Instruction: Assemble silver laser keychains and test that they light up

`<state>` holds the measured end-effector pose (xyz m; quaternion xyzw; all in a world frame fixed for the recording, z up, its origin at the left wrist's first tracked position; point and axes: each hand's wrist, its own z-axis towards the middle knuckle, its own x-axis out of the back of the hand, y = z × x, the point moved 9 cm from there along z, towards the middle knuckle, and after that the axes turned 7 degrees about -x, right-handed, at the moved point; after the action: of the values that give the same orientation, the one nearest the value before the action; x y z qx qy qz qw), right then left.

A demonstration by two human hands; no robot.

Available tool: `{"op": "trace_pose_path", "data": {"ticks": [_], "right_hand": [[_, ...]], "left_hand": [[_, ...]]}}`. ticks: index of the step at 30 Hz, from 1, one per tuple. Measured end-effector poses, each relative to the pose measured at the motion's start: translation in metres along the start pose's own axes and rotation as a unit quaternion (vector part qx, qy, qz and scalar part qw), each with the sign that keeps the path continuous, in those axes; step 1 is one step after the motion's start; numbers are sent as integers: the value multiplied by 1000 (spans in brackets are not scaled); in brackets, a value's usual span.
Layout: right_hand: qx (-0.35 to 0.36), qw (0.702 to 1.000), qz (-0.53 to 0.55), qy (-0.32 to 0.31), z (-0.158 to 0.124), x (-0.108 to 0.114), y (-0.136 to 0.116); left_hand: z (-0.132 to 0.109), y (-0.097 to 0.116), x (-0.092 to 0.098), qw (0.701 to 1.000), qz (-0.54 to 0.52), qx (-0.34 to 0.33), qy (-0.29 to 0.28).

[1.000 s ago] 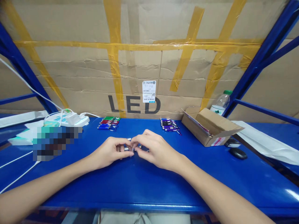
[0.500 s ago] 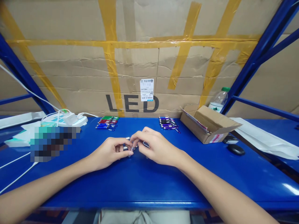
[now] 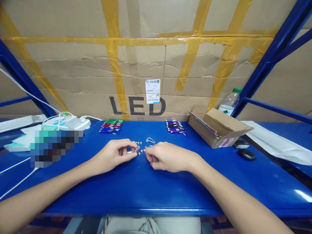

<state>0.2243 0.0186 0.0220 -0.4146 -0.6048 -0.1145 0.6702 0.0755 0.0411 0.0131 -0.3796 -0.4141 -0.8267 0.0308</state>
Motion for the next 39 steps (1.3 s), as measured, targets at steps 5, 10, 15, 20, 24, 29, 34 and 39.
{"op": "trace_pose_path", "data": {"ticks": [5,10,15,20,24,29,34,39], "right_hand": [[-13,1000,8,14,2,-1,4],[14,1000,3,24,3,0,2],[52,987,34,148,0,26,-6],[78,970,74,217,-5,37,-13],[83,972,72,206,-2,31,-14],[92,967,100,217,0,31,-11],[104,960,107,238,0,30,-13],[58,954,189,226,4,25,-5]], "left_hand": [[1,2,1,1000,6,-9,2],[0,3,2,1000,3,-11,3],[0,5,0,1000,-1,-17,-10],[0,13,0,999,-1,-29,-19],[-1,18,2,999,9,-43,-10],[-1,18,5,999,16,-43,7],[-1,17,6,999,13,-45,18],[-3,23,9,994,59,-85,31]]}}
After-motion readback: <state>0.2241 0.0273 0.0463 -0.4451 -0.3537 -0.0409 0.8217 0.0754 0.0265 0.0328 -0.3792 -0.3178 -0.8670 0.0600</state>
